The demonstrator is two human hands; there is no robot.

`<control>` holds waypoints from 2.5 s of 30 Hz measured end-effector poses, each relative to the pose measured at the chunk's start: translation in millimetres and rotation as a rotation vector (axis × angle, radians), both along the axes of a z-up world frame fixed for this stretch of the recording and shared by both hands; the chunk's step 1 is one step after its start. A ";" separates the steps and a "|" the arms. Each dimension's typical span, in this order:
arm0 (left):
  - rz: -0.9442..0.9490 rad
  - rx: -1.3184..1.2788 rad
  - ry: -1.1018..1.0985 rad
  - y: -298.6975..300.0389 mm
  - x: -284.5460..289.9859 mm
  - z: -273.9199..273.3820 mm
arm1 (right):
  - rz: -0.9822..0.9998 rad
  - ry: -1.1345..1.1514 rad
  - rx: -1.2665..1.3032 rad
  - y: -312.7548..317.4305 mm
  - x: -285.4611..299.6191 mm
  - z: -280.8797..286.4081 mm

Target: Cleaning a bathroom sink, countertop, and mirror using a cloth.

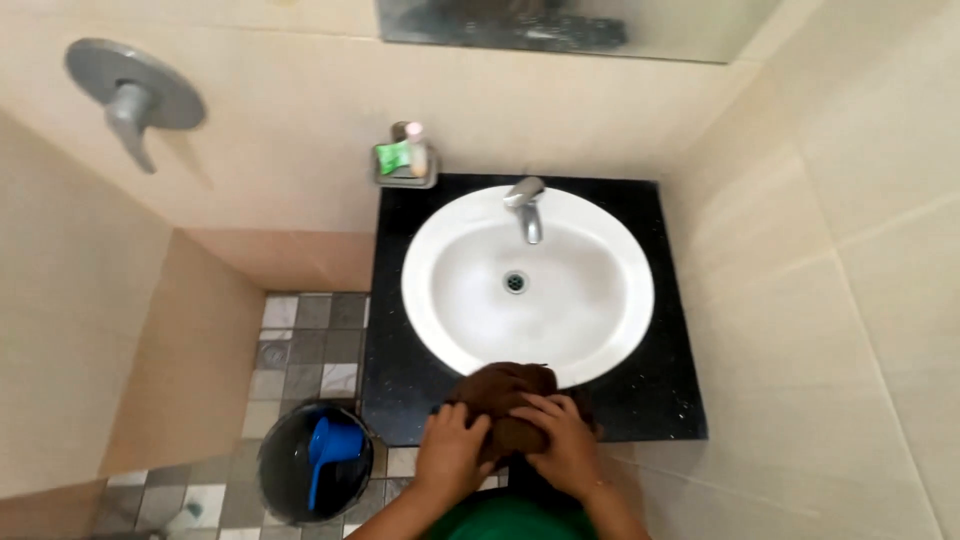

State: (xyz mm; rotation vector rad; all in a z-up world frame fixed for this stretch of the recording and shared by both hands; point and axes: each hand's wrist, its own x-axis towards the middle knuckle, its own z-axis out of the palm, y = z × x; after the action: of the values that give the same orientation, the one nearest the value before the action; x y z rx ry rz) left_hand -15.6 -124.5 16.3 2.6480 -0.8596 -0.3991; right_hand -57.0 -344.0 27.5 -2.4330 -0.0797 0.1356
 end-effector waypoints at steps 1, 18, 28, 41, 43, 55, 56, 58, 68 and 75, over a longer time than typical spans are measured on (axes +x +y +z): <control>-0.021 -0.001 -0.002 -14.4 0.2 -3.9 | -0.021 -0.002 -0.001 -14.6 -9.4 -4.9; -0.636 -0.327 0.114 -205.4 72.6 -29.6 | -0.709 0.051 0.017 -151.5 -61.7 -33.8; -0.343 -0.634 -0.189 -252.5 224.2 130.0 | -0.747 -0.376 -0.111 -180.3 115.0 113.1; 0.197 -0.058 -0.131 -289.6 295.9 3.6 | -0.245 0.162 -0.425 -221.1 280.4 6.5; 0.238 -0.002 -0.120 -295.2 307.6 -3.9 | -0.188 0.163 -0.405 -227.3 290.8 -2.5; 0.047 0.008 -0.034 -322.0 313.6 -3.0 | -0.399 -0.124 -0.305 -221.0 248.8 -7.4; -0.013 -0.145 -0.114 -323.6 304.2 -13.8 | -0.494 -0.123 -0.364 -216.5 234.9 -16.4; -0.081 -0.308 -0.193 -325.0 280.9 -21.3 | -0.596 -0.124 -0.432 -205.2 202.4 -26.8; -0.386 -0.595 0.138 -278.3 128.5 -3.0 | -0.817 -0.100 -0.592 -144.0 5.7 -64.3; -0.378 -0.759 0.455 -220.4 85.7 9.7 | -1.276 0.098 0.139 -142.7 -34.7 -18.2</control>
State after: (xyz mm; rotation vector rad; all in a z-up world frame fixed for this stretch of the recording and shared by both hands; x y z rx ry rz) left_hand 70.1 -345.0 26.0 1.6221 -1.0801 -0.5914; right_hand -91.7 -486.7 9.4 -1.9076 1.3993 -0.3139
